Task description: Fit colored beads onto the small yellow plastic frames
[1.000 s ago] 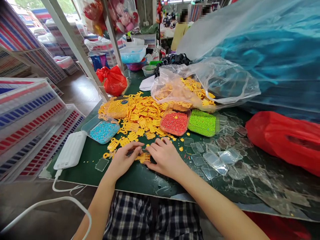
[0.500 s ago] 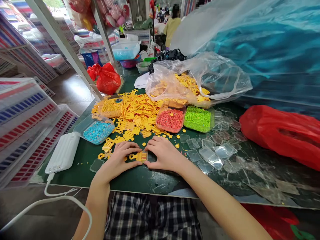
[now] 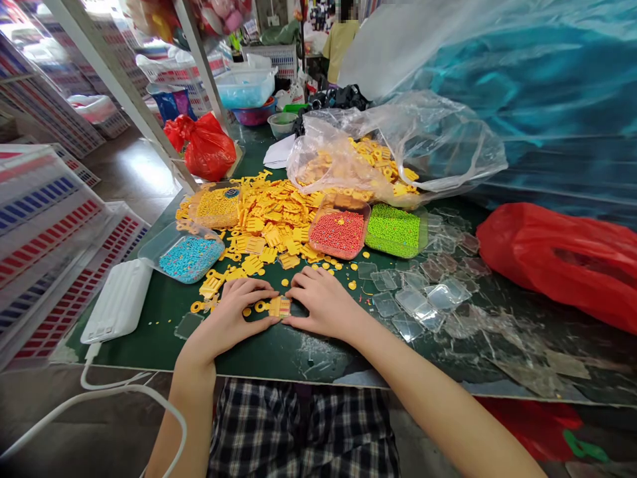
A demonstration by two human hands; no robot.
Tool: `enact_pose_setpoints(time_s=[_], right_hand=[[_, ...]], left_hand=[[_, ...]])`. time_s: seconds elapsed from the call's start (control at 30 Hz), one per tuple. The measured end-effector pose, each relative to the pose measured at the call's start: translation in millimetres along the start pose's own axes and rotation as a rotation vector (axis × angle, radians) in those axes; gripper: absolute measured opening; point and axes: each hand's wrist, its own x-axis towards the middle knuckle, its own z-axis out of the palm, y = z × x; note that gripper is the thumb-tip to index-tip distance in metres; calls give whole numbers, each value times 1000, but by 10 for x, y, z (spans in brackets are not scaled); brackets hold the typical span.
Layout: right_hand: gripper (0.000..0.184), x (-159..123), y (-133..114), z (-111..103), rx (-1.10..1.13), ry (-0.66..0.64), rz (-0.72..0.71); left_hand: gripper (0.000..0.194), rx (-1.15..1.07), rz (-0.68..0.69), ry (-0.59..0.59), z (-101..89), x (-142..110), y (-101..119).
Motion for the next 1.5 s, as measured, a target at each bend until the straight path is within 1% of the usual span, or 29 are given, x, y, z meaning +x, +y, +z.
enact_pose_setpoints(time_s=[0.13, 0.23, 0.33, 0.53, 0.67, 0.77, 0.8, 0.9, 1.0, 1.1, 1.17, 1.23, 1.3, 1.33, 1.37, 1.4, 1.43, 1.5], right_hand=[[40, -1, -5, -8, -8, -17, 23], [40, -9, -24, 4, 13, -45, 104], [40, -7, -53, 17, 21, -71, 196], [38, 108, -83, -33, 29, -173, 264], [41, 136, -85, -79, 64, -199, 271], [46, 92, -92, -112, 90, -171, 251], [45, 76, -95, -125, 97, -159, 242], [32, 50, -100, -167, 101, -117, 236], [32, 61, -109, -189, 135, -87, 255], [39, 86, -135, -175, 343, -79, 289], [43, 89, -152, -162, 478, -57, 323], [44, 60, -133, -178, 528, -24, 364], [45, -8, -34, -256, 512, 15, 409], [46, -52, 55, -324, 483, 40, 438], [47, -98, 171, -413, 442, 97, 476], [48, -140, 308, -519, 384, 180, 516], [51, -172, 461, -640, 296, 320, 581], [54, -187, 779, -901, 212, 437, 652]], left_hand=[[33, -2, 5, -24, -15, 0, 17], [32, 0, -9, -28, -14, 6, 10], [33, 25, -37, -47, -21, 29, 5], [32, 85, -70, -109, -100, 163, 19], [31, 79, -10, -127, -127, 207, -23], [31, 51, 55, -69, -89, 181, -64], [31, 51, 74, -38, -68, 171, -68], [29, 58, 146, 53, -8, 155, -43], [31, 51, 226, 152, 19, 155, -2], [33, 33, 271, 209, 13, 149, 6], [41, 28, 279, 222, 6, 143, -7], [52, 29, 264, 234, 4, 138, -24], [59, 29, 232, 237, 5, 138, -39], [60, 26, 216, 233, 7, 139, -46], [60, 23, 203, 227, 9, 140, -50], [58, 19, 193, 217, 13, 142, -53], [55, 16, 187, 203, 17, 143, -53], [48, 11, 183, 174, 23, 146, -49]])
